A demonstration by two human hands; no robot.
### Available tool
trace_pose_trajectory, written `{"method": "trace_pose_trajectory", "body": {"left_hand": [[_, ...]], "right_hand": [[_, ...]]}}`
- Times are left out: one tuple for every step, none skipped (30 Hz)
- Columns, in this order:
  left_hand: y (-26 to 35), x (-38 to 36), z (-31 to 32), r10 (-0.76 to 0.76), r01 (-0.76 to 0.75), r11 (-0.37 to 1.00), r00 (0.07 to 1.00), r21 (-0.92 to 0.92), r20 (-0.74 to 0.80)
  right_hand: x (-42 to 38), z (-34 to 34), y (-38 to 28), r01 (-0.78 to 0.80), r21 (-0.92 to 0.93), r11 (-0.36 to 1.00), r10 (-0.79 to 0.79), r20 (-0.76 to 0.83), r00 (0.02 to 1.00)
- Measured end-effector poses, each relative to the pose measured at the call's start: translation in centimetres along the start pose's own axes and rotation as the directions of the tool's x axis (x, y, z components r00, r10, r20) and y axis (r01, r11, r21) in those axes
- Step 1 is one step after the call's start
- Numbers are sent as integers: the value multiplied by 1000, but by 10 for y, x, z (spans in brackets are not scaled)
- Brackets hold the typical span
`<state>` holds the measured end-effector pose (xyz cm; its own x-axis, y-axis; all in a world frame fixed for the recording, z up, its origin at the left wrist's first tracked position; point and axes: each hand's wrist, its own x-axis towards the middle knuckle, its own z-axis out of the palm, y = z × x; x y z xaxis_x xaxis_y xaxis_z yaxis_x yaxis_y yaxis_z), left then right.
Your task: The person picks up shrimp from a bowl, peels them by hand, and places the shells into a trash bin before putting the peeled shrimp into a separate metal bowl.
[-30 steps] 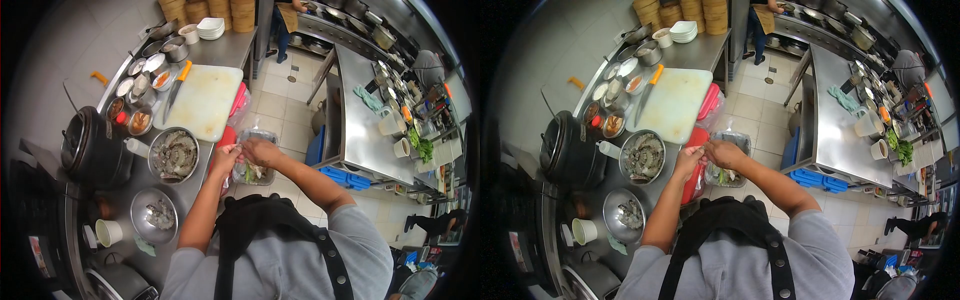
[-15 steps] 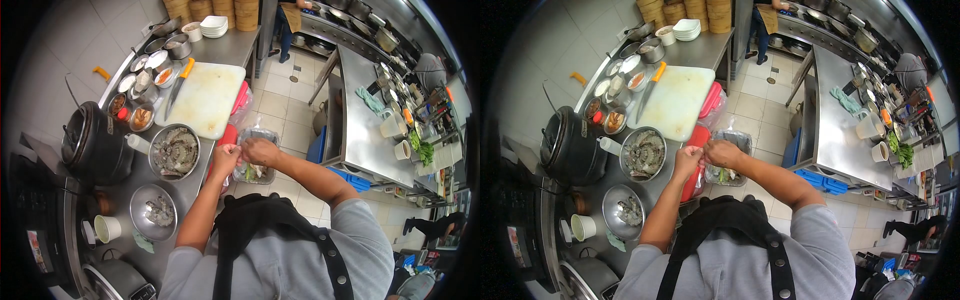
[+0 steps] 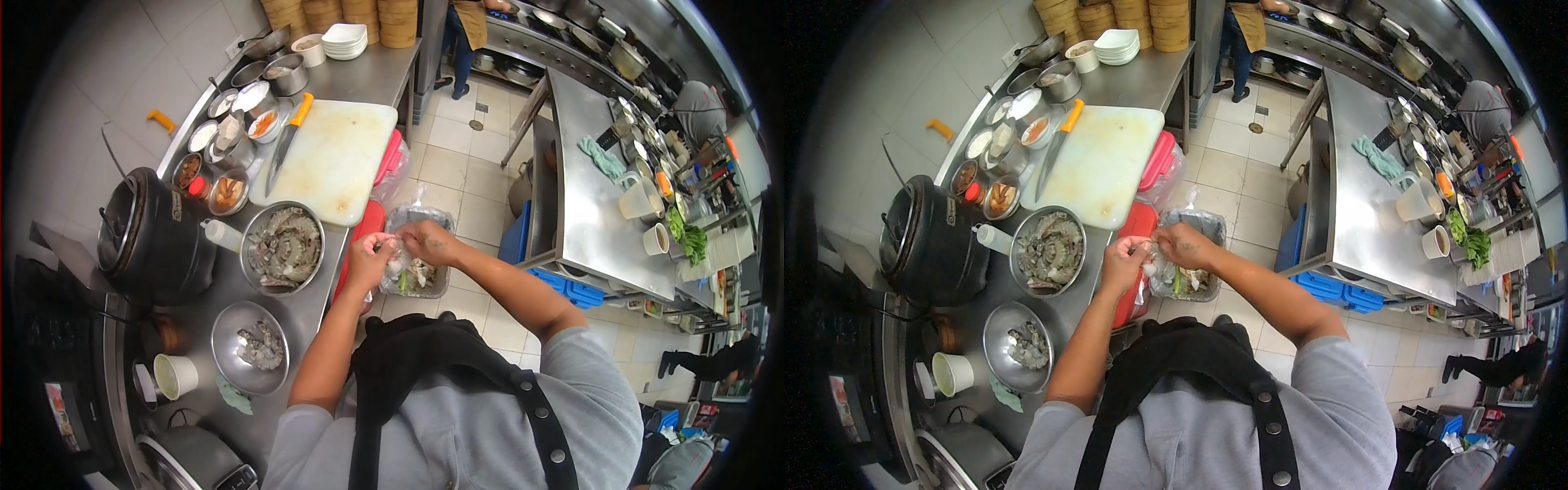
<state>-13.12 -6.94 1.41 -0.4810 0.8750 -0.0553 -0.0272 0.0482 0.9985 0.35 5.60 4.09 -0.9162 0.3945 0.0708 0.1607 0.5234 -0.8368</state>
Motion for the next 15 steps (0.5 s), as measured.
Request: {"method": "trace_pose_trajectory", "body": {"left_hand": [[1,0,-2,-1,1,1000,1000,-1,-1],[2,0,-5,-39,42,998,998,-54,49],[3,-1,-7,-74,85,991,992,-105,101],[4,-1,-7,-75,85,991,992,-105,101],[5,0,-7,-69,90,979,990,-181,120],[5,0,-7,-61,96,961,988,-258,139],[5,0,-5,-61,96,961,988,-259,140],[5,0,-3,-52,81,962,992,-260,118],[5,1,-2,-43,67,963,995,-261,95],[5,2,-2,-42,66,963,995,-261,94],[5,2,-1,-5,19,971,998,-237,61],[5,2,0,33,-26,977,999,-212,30],[5,2,5,32,-25,977,999,-212,30],[4,1,11,132,-132,991,975,14,-181],[2,1,15,269,-184,949,896,255,-354]], "right_hand": [[-1,0,-3,0,0,1000,0,1,1000],[-2,0,-6,-133,143,981,133,7,991],[-3,1,-7,-259,281,924,261,31,965],[-4,3,-5,-260,282,924,262,31,965],[-4,6,0,-311,455,835,309,79,948],[-5,7,-3,-354,607,711,347,135,928],[-8,8,-6,-355,606,712,348,134,928],[-11,11,-10,-356,668,653,359,141,923],[-12,12,-14,-356,725,590,368,150,917],[-13,14,-15,-355,725,590,368,150,918],[-15,15,-15,-324,743,586,344,135,929],[-16,16,-14,-294,761,579,321,118,940],[-16,18,-10,-295,761,578,322,119,939],[-16,21,-4,-286,749,598,324,100,941],[-16,22,-4,-276,736,618,326,79,942]]}}
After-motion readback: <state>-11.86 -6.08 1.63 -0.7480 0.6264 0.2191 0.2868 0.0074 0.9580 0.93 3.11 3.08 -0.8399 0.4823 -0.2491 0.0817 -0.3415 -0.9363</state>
